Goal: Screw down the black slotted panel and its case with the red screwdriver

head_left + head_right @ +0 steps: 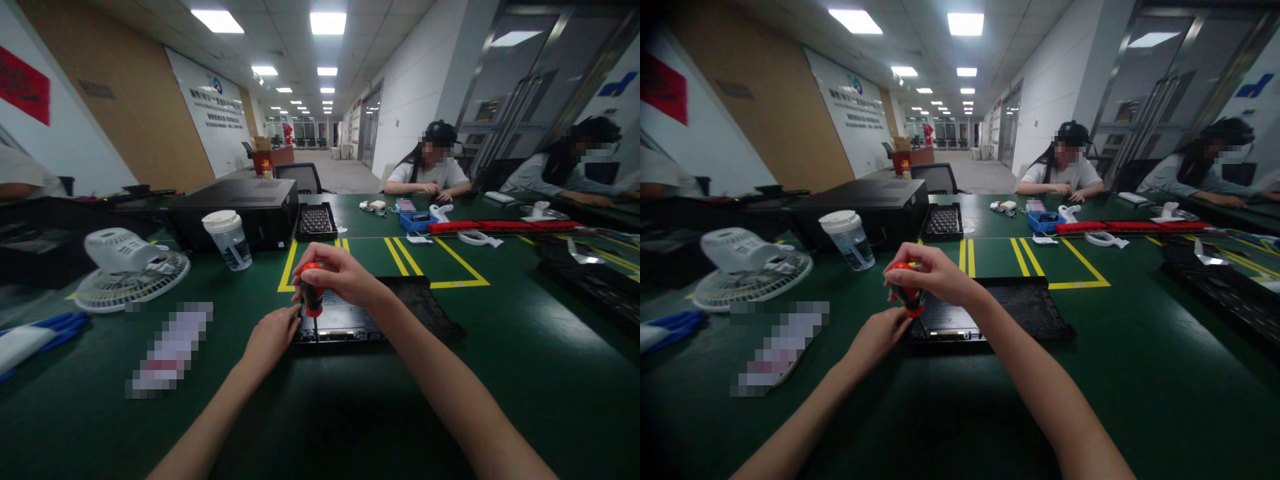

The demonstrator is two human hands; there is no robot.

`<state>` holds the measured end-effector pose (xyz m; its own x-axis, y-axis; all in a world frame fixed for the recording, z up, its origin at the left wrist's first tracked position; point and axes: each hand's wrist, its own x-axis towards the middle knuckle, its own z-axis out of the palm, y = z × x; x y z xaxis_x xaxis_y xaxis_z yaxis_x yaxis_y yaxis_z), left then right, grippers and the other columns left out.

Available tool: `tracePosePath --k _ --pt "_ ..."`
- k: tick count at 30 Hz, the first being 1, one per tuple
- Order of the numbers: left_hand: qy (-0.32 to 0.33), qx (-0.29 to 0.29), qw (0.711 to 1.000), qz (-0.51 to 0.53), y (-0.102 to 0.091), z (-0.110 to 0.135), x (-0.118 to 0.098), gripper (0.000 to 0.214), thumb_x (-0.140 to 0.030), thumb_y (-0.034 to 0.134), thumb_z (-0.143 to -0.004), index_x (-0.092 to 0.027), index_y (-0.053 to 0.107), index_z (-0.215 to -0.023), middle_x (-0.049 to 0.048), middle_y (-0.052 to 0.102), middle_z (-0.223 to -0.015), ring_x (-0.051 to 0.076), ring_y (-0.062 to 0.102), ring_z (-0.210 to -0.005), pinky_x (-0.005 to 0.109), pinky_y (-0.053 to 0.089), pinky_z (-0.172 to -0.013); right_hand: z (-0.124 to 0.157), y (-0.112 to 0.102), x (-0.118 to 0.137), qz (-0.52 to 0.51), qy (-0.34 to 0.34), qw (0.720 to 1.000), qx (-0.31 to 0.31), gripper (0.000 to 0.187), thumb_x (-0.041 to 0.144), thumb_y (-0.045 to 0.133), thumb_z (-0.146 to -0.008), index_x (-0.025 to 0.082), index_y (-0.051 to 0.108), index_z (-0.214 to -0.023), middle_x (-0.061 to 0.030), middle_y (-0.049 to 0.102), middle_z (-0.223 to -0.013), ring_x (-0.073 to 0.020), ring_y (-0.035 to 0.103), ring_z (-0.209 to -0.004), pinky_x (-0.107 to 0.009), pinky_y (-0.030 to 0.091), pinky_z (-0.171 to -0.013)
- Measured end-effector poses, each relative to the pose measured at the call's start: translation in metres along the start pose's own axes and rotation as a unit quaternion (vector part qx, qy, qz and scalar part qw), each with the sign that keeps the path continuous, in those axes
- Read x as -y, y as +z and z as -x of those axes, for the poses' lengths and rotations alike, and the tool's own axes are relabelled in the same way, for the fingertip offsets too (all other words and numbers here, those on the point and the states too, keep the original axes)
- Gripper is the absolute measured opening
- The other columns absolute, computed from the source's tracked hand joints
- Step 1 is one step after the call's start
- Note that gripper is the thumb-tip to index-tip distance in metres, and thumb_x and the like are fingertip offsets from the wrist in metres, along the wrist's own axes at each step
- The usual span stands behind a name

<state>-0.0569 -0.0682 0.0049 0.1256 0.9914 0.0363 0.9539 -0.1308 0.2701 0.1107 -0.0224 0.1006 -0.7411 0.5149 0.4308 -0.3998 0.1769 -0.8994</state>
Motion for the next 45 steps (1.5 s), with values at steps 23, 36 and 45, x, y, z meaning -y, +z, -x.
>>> tracePosePath --k 23,36,45 --pt "0.005 -0.008 1.000 -0.006 0.005 -0.002 0.004 0.028 -0.026 0.042 -0.087 -0.023 0.058 -0.109 0.0060 0.066 -0.103 0.018 0.061 -0.090 0.025 0.042 -0.075 0.002 0.008 0.010 0.102 -0.022 0.994 -0.039 0.026 0.023 0.068 -0.070 0.016 0.044 -0.076 0.0053 0.053 -0.067 -0.0064 0.055 -0.053 -0.020 0.047 -0.051" --pt "0.009 -0.011 1.000 -0.004 0.007 -0.003 0.007 0.029 -0.028 0.042 -0.086 -0.024 0.057 -0.110 0.0055 0.066 -0.104 0.019 0.062 -0.089 0.026 0.043 -0.075 0.004 0.015 0.013 0.170 -0.017 0.982 -0.079 0.031 0.029 0.068 -0.069 0.018 0.040 -0.075 0.0071 0.049 -0.058 -0.0073 0.053 -0.051 -0.017 0.039 -0.046" --pt "-0.006 -0.007 1.000 -0.012 0.002 -0.001 0.001 0.028 -0.026 0.042 -0.086 -0.022 0.057 -0.110 0.0061 0.067 -0.100 0.019 0.062 -0.089 0.026 0.044 -0.072 0.004 0.025 0.013 0.270 -0.031 0.952 -0.140 0.030 0.033 0.065 -0.071 0.018 0.038 -0.071 0.0071 0.042 -0.057 -0.0069 0.044 -0.052 -0.019 0.032 -0.048"
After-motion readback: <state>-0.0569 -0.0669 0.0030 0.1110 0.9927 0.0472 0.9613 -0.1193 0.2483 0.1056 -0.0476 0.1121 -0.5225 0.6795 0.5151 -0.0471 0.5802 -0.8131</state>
